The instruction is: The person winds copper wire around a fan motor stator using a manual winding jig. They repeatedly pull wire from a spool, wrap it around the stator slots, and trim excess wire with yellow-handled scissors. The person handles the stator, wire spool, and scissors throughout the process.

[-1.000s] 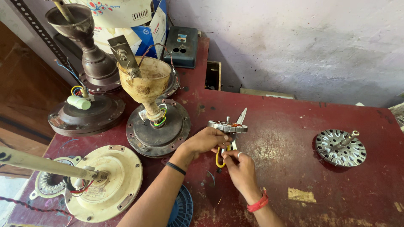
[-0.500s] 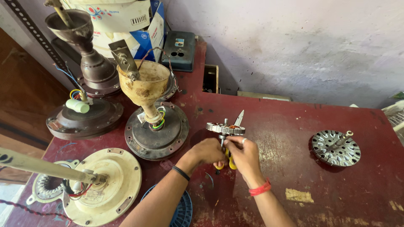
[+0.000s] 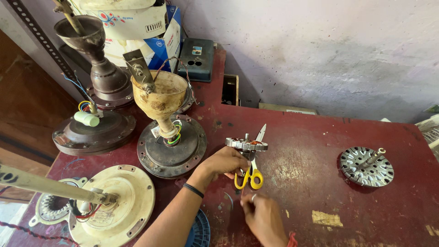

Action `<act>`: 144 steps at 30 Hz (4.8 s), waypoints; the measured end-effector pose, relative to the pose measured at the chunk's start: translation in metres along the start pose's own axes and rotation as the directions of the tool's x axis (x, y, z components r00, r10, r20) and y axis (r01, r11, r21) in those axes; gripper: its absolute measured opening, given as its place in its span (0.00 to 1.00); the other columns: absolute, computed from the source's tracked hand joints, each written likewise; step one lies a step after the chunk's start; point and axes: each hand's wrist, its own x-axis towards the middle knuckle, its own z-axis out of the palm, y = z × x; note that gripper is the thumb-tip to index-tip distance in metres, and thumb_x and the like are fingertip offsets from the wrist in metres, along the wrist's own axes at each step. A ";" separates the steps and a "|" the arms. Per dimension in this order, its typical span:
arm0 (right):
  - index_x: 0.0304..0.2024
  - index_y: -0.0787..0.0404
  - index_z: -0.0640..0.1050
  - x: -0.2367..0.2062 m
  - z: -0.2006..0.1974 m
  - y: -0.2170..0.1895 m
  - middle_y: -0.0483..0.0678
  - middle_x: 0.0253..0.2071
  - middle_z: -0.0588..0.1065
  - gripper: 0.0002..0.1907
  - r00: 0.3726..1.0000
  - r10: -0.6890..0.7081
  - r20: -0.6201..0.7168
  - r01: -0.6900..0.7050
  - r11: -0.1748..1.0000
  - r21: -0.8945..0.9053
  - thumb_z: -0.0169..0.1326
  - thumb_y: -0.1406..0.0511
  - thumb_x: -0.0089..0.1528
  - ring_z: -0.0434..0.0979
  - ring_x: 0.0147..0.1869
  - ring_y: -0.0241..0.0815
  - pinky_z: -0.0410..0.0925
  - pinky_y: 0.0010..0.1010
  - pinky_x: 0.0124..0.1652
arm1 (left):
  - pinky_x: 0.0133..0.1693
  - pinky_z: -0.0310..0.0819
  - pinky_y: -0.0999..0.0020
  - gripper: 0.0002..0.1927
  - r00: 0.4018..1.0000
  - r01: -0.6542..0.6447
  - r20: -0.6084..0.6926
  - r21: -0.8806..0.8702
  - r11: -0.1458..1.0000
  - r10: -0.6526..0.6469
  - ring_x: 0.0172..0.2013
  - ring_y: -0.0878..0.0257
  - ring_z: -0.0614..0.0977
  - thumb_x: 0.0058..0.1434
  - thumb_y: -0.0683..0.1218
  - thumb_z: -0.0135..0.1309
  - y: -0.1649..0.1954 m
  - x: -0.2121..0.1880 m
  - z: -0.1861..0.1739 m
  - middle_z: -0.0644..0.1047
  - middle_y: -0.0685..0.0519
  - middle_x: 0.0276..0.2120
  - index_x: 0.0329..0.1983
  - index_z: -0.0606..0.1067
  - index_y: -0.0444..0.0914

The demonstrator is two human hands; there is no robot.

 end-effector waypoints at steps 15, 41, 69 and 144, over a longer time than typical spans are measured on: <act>0.45 0.65 0.84 0.063 -0.012 0.002 0.51 0.30 0.84 0.14 0.861 0.486 0.150 -0.491 0.717 0.495 0.63 0.64 0.59 0.73 0.28 0.31 0.64 0.24 0.30 | 0.28 0.74 0.65 0.13 0.918 -0.278 -0.149 0.420 0.864 0.367 0.23 0.63 0.81 0.57 0.52 0.63 0.007 -0.007 -0.006 0.82 0.48 0.23 0.32 0.84 0.37; 0.44 0.66 0.81 0.095 -0.022 -0.026 0.47 0.28 0.79 0.09 0.894 0.425 -0.145 -0.181 0.637 0.749 0.55 0.67 0.65 0.74 0.29 0.30 0.64 0.21 0.30 | 0.55 0.67 0.55 0.16 0.651 -0.411 -0.265 0.665 0.624 0.711 0.52 0.52 0.76 0.51 0.46 0.62 0.025 -0.025 -0.003 0.79 0.52 0.44 0.45 0.83 0.47; 0.41 0.64 0.86 0.036 -0.009 0.014 0.49 0.31 0.85 0.11 0.924 0.363 0.117 -0.370 0.776 0.511 0.57 0.64 0.63 0.76 0.28 0.33 0.67 0.24 0.29 | 0.56 0.69 0.56 0.17 0.722 -0.395 -0.231 0.636 0.663 0.652 0.52 0.52 0.77 0.51 0.47 0.62 0.017 -0.010 -0.015 0.81 0.52 0.45 0.46 0.84 0.50; 0.30 0.67 0.81 -0.009 0.054 0.033 0.45 0.19 0.80 0.03 0.947 0.299 -0.120 -0.194 0.827 0.527 0.62 0.72 0.54 0.73 0.20 0.27 0.63 0.20 0.22 | 0.43 0.73 0.66 0.20 0.867 -0.494 0.087 0.278 0.824 0.490 0.40 0.62 0.80 0.47 0.53 0.72 0.016 0.029 -0.061 0.83 0.52 0.39 0.43 0.86 0.42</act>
